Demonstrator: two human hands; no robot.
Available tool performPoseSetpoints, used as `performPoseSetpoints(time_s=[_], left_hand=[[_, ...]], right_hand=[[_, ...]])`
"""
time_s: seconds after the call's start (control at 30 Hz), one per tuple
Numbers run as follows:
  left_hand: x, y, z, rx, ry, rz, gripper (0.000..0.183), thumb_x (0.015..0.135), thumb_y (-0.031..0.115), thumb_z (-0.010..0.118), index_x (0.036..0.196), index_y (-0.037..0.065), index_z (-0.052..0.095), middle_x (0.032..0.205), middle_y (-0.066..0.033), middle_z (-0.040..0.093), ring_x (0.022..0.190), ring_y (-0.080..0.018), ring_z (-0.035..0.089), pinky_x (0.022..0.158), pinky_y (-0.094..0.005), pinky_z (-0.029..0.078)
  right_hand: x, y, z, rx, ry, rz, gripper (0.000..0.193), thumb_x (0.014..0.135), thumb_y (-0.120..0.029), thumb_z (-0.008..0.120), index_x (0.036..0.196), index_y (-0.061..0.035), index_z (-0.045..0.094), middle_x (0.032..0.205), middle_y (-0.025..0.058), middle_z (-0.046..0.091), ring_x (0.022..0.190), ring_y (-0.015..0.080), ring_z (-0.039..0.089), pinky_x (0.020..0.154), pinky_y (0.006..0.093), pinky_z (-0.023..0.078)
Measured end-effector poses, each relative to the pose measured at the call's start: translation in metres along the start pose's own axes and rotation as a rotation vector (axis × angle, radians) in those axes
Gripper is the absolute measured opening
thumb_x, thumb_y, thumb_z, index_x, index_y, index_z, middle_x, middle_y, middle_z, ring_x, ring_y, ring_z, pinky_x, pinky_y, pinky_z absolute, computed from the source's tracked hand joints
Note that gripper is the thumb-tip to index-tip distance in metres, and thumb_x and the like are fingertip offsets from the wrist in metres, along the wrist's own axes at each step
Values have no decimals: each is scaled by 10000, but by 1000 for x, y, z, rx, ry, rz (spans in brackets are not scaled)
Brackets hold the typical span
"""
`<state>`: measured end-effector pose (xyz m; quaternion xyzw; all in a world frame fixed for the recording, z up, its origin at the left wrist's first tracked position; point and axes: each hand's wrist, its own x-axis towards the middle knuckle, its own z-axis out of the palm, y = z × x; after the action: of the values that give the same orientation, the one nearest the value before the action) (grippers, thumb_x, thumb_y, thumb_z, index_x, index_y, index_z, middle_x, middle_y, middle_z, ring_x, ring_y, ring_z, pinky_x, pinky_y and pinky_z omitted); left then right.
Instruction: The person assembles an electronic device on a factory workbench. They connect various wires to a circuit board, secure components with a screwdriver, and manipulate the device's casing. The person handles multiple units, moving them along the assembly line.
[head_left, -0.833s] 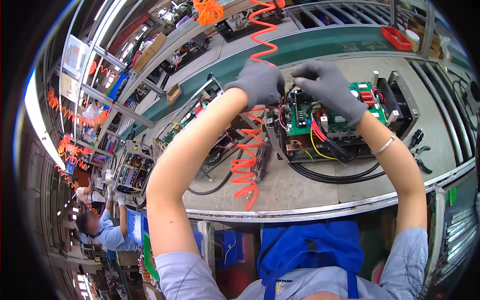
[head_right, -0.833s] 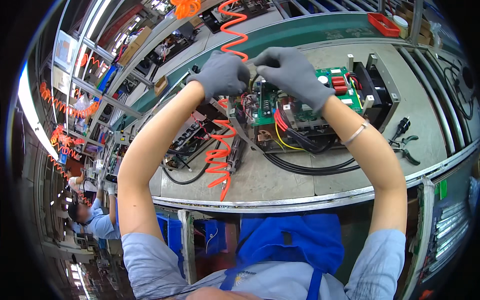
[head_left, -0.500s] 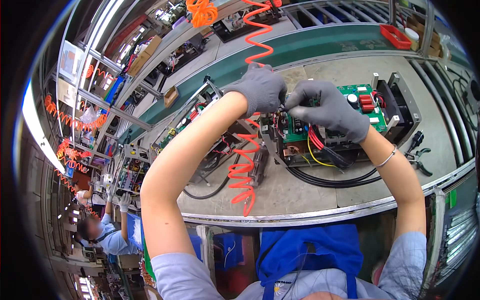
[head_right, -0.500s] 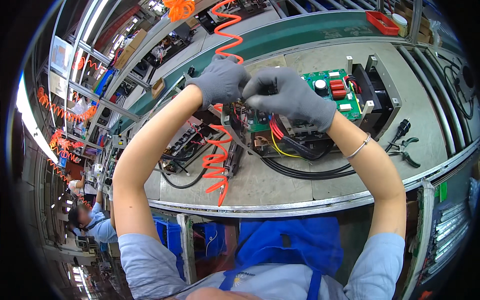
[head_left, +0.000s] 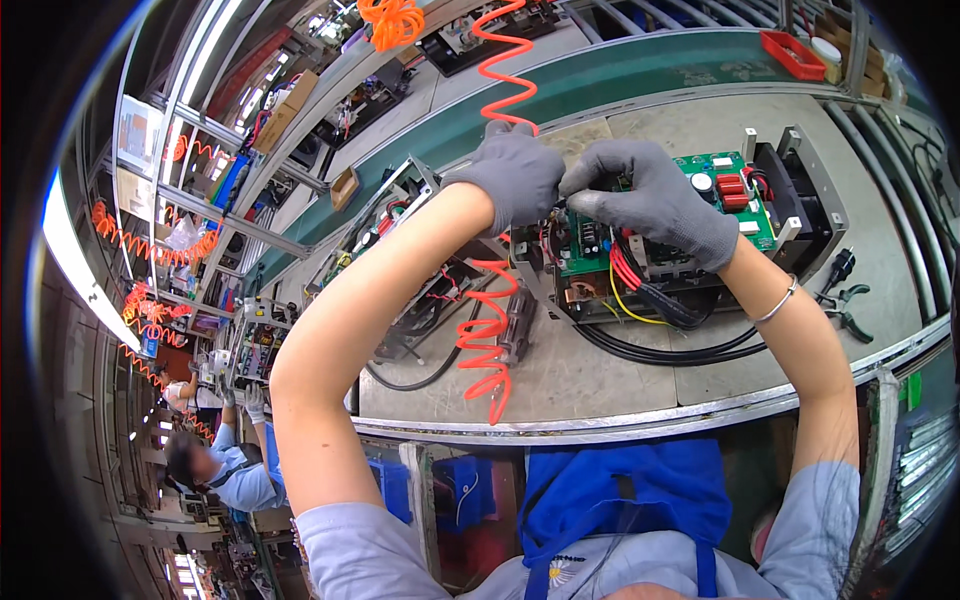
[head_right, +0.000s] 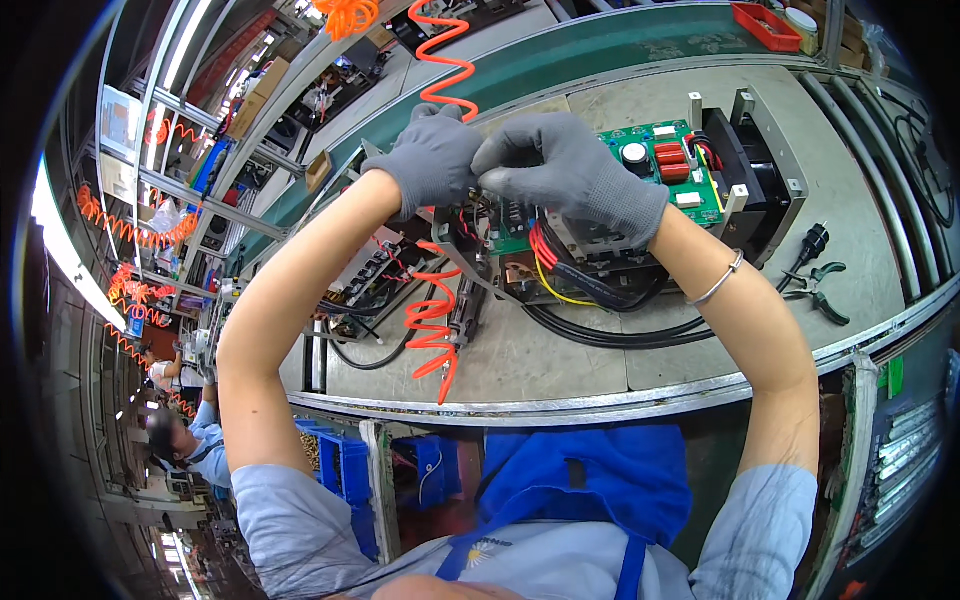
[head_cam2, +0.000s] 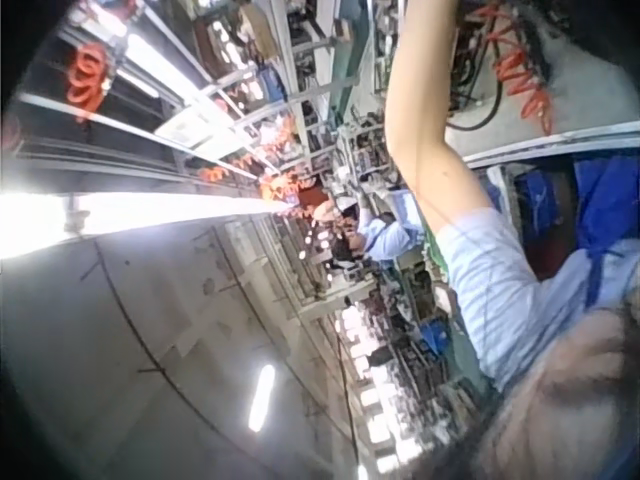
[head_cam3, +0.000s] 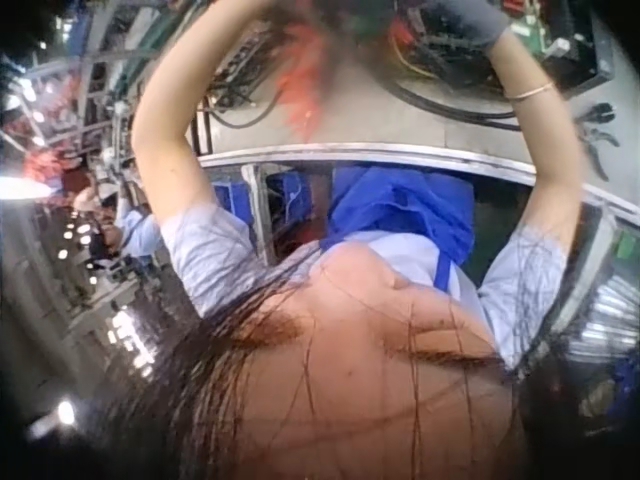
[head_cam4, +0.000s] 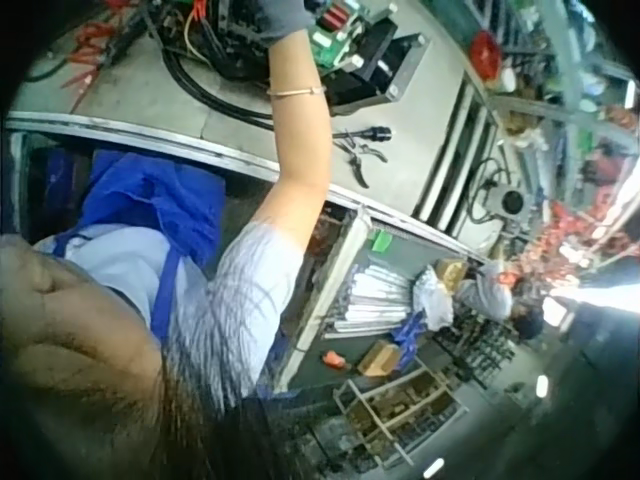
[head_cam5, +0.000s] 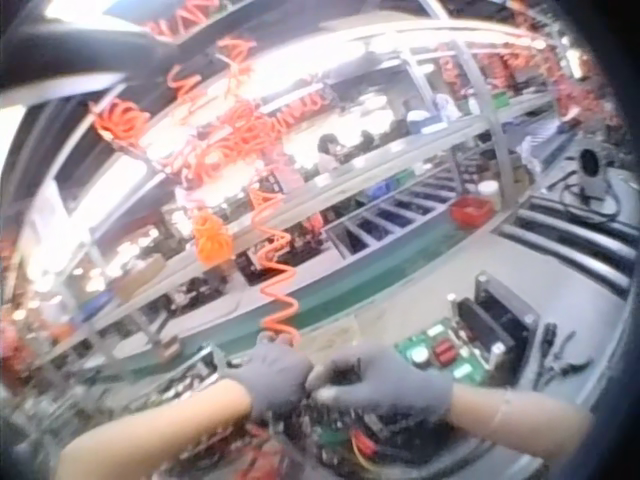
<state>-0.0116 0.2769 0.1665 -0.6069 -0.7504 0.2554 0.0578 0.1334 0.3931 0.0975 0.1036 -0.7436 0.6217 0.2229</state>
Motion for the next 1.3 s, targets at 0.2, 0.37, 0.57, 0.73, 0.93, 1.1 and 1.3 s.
performPoseSetpoints(time_s=[0.2,0.37,0.57,0.73,0.93,1.1,1.3], left_hand=[[7,-14,-18,-443,-194,-144,238,715,277,636,881,156,757,828,-106,712,818,-276,675,779,-411,455],[8,-9,-16,-249,-161,-125,276,710,313,651,899,141,756,824,-115,715,807,-284,688,754,-406,477],[22,-4,-17,-71,-170,-73,327,718,355,672,880,80,744,844,-153,712,858,-325,691,773,-446,480],[29,-5,-13,-24,-182,11,277,662,319,703,833,102,721,840,-142,705,811,-346,684,685,-457,501],[33,-9,-9,-46,-156,73,323,658,336,719,877,98,720,838,-148,709,824,-346,692,703,-454,518],[41,-9,-11,-93,-224,85,358,635,305,761,909,78,718,871,-158,714,837,-340,694,703,-423,524],[61,-20,5,-263,-342,218,336,668,212,768,965,63,717,878,-138,722,799,-257,692,705,-384,522]], right_hand=[[-1,1,-1,77,-16,36,191,832,-100,694,987,12,697,888,45,692,843,89,631,815,264,521],[0,-1,-1,75,-21,42,196,831,-104,697,988,14,697,890,47,692,848,90,631,816,263,519],[0,0,-2,91,-6,49,198,830,-112,695,984,12,697,886,53,695,846,98,634,819,271,519],[0,2,-1,76,-7,28,196,810,-112,697,963,10,690,883,42,686,825,82,611,783,262,504],[0,-1,0,64,-12,21,192,818,-123,698,961,5,700,875,59,699,843,97,633,814,272,514],[0,-2,0,85,-9,10,167,804,-104,700,930,5,681,874,30,672,830,78,597,781,259,493],[-1,-2,1,87,-6,38,158,811,-106,699,927,-1,682,883,26,668,835,81,596,782,261,491]])
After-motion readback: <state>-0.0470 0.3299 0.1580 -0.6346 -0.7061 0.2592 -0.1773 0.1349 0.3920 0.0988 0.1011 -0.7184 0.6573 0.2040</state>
